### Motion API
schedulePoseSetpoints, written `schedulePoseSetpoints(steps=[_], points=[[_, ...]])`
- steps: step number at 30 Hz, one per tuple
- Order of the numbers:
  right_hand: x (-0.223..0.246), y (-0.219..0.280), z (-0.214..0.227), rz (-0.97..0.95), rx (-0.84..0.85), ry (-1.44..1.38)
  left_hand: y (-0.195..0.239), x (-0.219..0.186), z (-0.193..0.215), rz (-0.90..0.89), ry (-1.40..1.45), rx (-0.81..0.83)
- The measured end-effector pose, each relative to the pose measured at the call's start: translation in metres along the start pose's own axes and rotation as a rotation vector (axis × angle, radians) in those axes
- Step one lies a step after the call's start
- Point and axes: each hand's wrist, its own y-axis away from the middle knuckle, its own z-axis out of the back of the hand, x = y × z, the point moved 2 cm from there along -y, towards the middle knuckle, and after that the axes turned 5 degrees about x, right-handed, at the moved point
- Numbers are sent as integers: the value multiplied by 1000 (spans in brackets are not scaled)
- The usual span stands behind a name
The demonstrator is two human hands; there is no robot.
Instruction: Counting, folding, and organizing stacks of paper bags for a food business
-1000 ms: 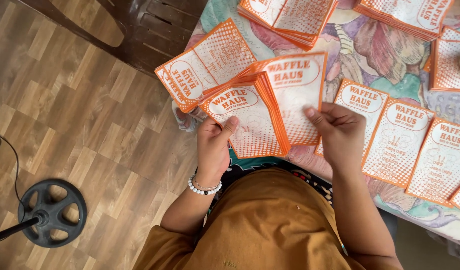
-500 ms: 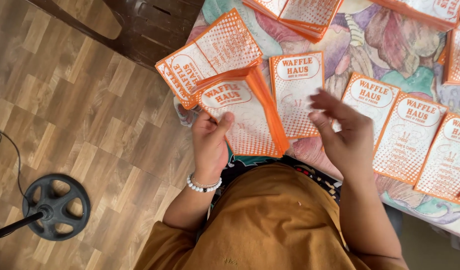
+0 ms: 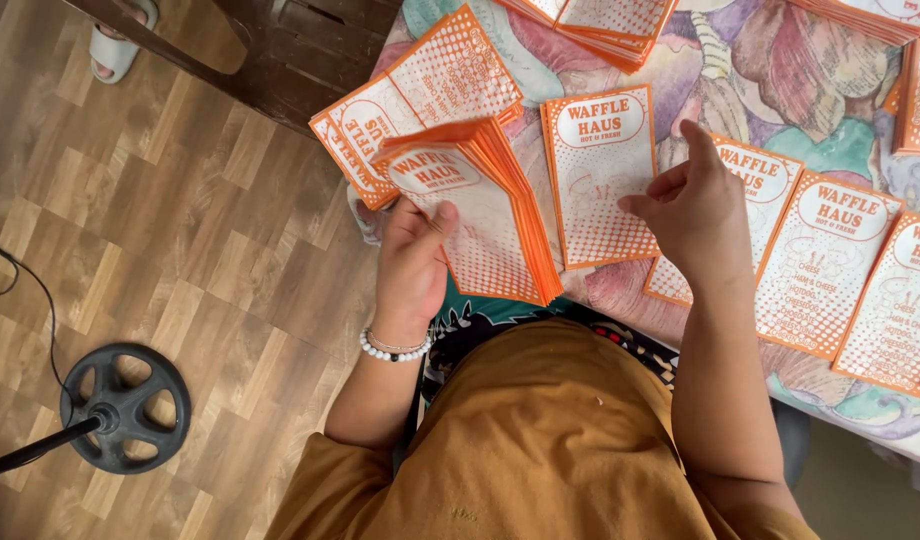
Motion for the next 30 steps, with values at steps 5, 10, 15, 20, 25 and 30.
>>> schedulePoseSetpoints(steps=[5,10,15,20,25,30], points=[[-15,-8,-22,86,-144,242,3,9,-19,15,-69,5],[-20,-25,-26,-11,-68,216,9,34,-30,35,-131,10],[21,-1,1,82,59,-110,13,44,-28,3,-202,57],[11,34,-1,149,85,-597,14,35,-49,-42,-213,100],[15,48,2,120,-8,-766,17,35,-50,-113,-174,123],[-26,38,-16,154,-119,-969,17,51,-30,-225,-120,105]])
